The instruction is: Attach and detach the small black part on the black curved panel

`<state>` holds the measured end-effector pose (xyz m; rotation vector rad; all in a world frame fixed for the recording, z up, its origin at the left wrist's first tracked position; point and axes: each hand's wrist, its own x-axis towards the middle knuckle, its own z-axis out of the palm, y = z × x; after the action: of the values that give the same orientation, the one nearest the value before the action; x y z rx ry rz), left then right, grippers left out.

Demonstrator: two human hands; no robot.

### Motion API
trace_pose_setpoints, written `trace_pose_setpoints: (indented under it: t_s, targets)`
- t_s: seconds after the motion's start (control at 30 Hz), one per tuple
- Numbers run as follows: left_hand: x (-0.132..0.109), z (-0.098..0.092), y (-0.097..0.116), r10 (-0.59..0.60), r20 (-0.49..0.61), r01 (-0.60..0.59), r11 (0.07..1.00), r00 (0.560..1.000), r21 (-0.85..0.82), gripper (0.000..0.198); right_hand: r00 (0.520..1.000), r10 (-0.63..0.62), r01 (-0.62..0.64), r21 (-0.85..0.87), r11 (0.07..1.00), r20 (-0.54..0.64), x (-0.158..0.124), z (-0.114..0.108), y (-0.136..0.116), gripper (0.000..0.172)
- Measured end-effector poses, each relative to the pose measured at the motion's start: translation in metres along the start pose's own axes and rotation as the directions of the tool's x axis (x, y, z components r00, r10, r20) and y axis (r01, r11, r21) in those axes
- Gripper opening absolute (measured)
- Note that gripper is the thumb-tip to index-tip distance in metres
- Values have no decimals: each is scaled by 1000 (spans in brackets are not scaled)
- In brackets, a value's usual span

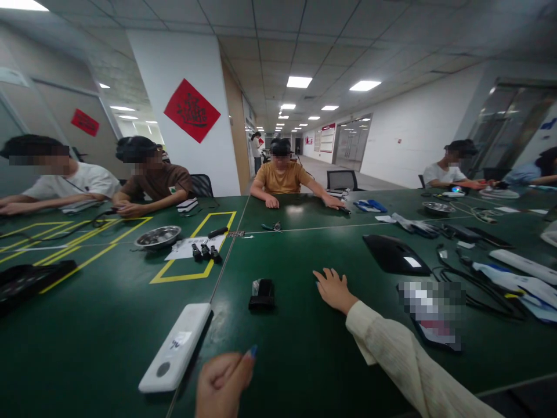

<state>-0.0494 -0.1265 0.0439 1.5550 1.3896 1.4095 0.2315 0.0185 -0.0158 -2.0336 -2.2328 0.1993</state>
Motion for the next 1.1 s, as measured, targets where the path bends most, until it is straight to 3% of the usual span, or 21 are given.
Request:
trace_pose_setpoints:
  t_s: [0.03,0.07,0.13,0.23,0.3,0.37,0.4,0.5,0.57,0.7,0.87,0.97,1.07,1.1]
  targets:
    - [12,19,6,-72,105,80,994,992,-71,53,999,23,-23,-7,1000,-40,1,3,-4,47]
    - [21,40,11,-152,254,195,969,955,-152,57,995,46,-47,-12,999,-88,1,6,-7,46]
    - [34,84,16,-185,400,268,950,898,-160,59,982,75,-78,-12,997,-171,0,11,-11,44]
    - [33,131,6,-63,471,120,988,880,-92,57,971,84,-84,13,996,-224,-3,16,-9,42]
    - [27,143,-9,52,462,-40,999,885,-36,54,969,79,-71,43,997,-235,-2,18,-5,41]
    - [25,142,-22,203,474,-227,974,857,-7,51,966,95,-72,103,992,-239,2,17,2,42]
    - [26,140,-27,297,485,-336,942,822,-9,48,963,118,-84,145,986,-243,6,14,8,43]
    - [33,132,-34,561,541,-641,766,627,-51,41,924,256,-186,251,950,-284,22,-4,35,49]
    - [38,131,-35,626,573,-732,679,529,-65,39,856,382,-312,241,919,-348,35,-24,63,52]
    - [41,134,-34,617,643,-772,632,455,-60,38,678,617,-592,201,781,-400,50,-64,131,65]
    - [43,134,-32,606,700,-780,615,377,-112,38,557,798,-764,236,601,-227,43,-86,196,81]
    - [45,133,-30,583,725,-786,611,365,-96,37,554,815,-776,249,579,-169,37,-84,212,93]
    - [45,132,-29,578,733,-805,589,358,-71,36,629,763,-723,248,644,-150,39,-77,220,99]
    - [45,132,-28,586,728,-810,582,357,-71,35,656,726,-688,232,687,-207,41,-73,221,100]
